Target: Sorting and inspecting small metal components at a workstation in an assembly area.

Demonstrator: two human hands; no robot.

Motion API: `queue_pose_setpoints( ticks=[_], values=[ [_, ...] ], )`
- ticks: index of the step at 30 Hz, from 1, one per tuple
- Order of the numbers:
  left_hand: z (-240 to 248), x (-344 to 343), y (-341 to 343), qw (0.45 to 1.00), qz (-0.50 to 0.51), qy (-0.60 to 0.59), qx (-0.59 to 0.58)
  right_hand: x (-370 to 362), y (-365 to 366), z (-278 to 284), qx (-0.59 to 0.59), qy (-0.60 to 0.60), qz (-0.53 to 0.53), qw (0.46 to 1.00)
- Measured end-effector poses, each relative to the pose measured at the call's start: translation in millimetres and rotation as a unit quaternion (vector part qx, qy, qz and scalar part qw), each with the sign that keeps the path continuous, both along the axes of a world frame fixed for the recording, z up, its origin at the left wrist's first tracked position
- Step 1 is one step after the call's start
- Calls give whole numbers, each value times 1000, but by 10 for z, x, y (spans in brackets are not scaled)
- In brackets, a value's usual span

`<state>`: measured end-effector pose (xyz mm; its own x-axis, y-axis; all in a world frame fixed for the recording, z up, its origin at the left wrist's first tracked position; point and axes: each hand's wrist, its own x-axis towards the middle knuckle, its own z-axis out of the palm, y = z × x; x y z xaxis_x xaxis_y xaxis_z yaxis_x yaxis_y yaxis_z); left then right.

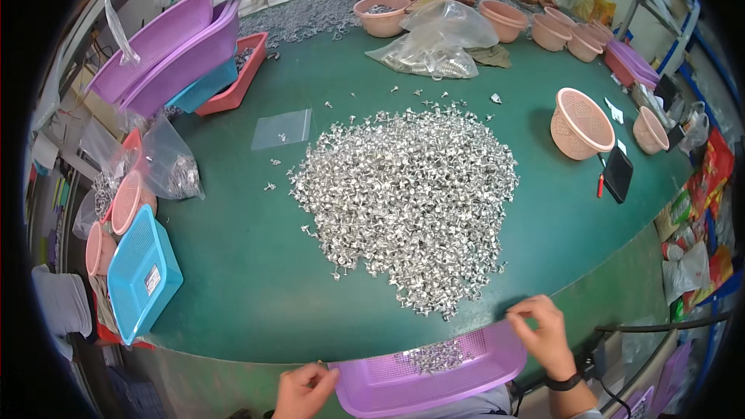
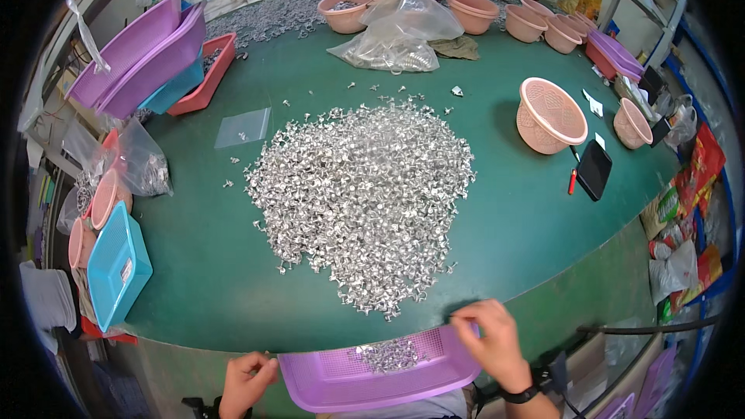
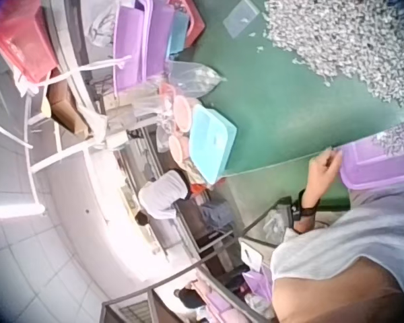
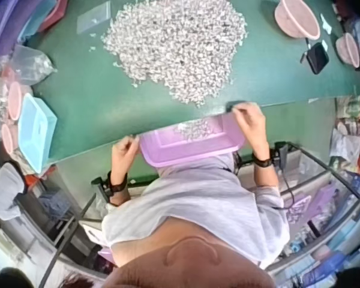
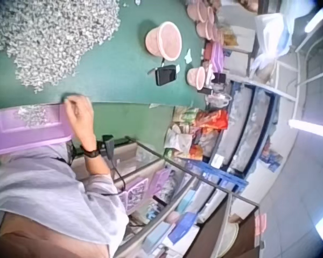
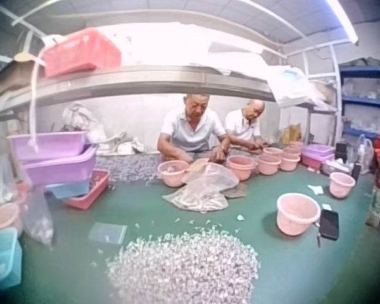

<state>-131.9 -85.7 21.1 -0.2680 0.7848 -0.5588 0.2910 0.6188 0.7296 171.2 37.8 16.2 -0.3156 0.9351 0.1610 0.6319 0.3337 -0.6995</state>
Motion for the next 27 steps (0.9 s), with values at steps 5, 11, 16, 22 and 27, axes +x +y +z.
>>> queue_pose_setpoints(
  ticks=[5, 11, 16, 22, 27],
  values=[
    [-83, 623, 564, 939, -166, 40, 299, -563, 110, -30, 37, 0, 133, 990],
    [-324, 982, 833, 897, -186, 104, 388, -533, 150, -220, 20, 20, 145, 989],
    [6, 815, 671, 835, -313, -287, 349, -395, 126, 36, -26, 82, 191, 978],
    [770, 259, 393, 432, -619, -479, 448, -249, 112, 891, -148, 403, 713, 554],
    [1462, 93, -14, 488, -714, -280, 416, 86, -216, 1517, -25, 281, 805, 521]
  ],
)
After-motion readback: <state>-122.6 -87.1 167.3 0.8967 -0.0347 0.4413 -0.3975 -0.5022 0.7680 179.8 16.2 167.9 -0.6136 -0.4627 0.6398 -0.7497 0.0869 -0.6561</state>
